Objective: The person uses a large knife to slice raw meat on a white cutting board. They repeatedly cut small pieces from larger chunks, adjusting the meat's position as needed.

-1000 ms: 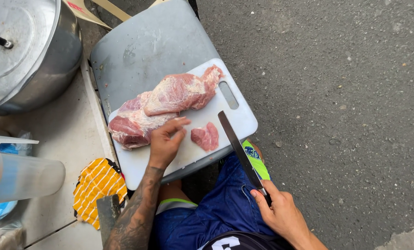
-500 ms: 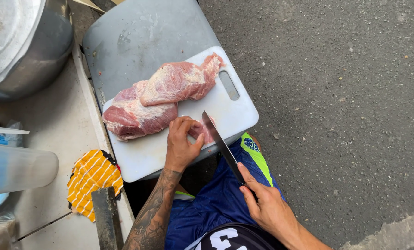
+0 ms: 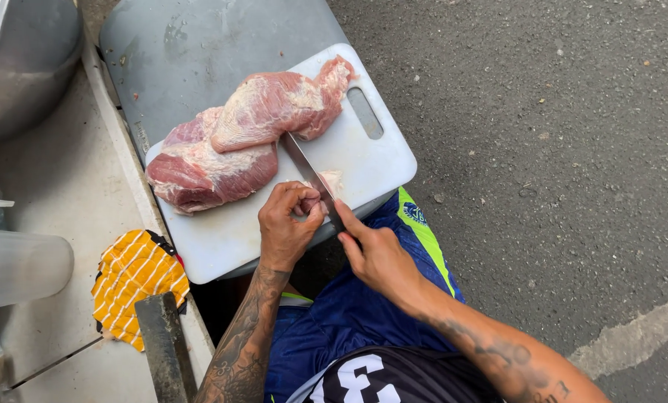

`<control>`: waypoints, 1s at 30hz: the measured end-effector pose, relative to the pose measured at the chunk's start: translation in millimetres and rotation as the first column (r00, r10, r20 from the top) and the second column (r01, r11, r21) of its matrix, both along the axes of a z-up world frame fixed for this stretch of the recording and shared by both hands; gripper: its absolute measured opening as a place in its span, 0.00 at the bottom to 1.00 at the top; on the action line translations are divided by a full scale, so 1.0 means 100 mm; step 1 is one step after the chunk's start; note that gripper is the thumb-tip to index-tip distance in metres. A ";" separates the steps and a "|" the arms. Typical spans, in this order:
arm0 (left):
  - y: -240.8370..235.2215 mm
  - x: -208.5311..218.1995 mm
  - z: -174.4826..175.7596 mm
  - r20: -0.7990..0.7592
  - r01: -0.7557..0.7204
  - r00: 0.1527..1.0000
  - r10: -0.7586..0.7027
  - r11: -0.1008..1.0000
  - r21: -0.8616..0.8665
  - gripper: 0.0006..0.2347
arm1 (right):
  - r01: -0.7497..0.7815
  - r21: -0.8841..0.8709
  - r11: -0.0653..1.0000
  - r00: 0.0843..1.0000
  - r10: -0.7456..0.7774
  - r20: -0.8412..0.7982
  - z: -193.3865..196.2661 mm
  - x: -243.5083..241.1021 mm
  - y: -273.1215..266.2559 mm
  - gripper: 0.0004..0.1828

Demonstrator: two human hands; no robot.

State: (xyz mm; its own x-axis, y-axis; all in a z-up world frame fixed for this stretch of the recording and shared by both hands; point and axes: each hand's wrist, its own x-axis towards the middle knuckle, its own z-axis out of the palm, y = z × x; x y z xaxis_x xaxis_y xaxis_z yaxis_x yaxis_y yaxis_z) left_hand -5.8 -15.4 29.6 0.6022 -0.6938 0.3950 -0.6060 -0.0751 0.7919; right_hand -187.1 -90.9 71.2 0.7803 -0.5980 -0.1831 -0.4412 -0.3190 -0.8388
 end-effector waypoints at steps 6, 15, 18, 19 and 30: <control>0.05 -0.03 0.07 0.079 0.007 0.997 -0.006 1.000 -0.014 0.09 | -0.037 0.086 0.996 0.949 0.062 -0.309 0.42 -0.44 0.18 0.33; 0.08 -0.02 0.05 0.037 -0.022 0.999 0.023 0.999 -0.040 0.10 | -0.107 -0.126 0.986 0.977 0.081 -0.197 0.09 -0.16 0.30 0.36; 0.09 -0.04 0.04 0.067 -0.050 0.996 0.053 0.998 -0.044 0.10 | -0.147 -0.206 0.968 0.967 0.097 -0.235 -0.06 0.10 0.23 0.38; 0.10 -0.02 0.03 0.060 -0.055 0.997 0.057 0.997 -0.046 0.10 | -0.152 -0.207 0.966 0.965 0.100 -0.242 0.02 0.00 0.26 0.38; 0.37 0.23 0.04 0.196 -0.220 0.955 0.224 0.975 -0.043 0.07 | -0.278 -0.144 0.950 0.815 0.153 -0.558 0.35 -1.03 0.54 0.39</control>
State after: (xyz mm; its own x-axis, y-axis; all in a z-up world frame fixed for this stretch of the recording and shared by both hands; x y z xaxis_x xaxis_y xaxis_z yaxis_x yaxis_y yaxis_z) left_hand 17.3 21.1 33.6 0.6481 -0.5422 0.5347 -0.7210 -0.2109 0.6601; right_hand -289.8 -37.3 106.4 0.7091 -0.4982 -0.4989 -0.6975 -0.5994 -0.3928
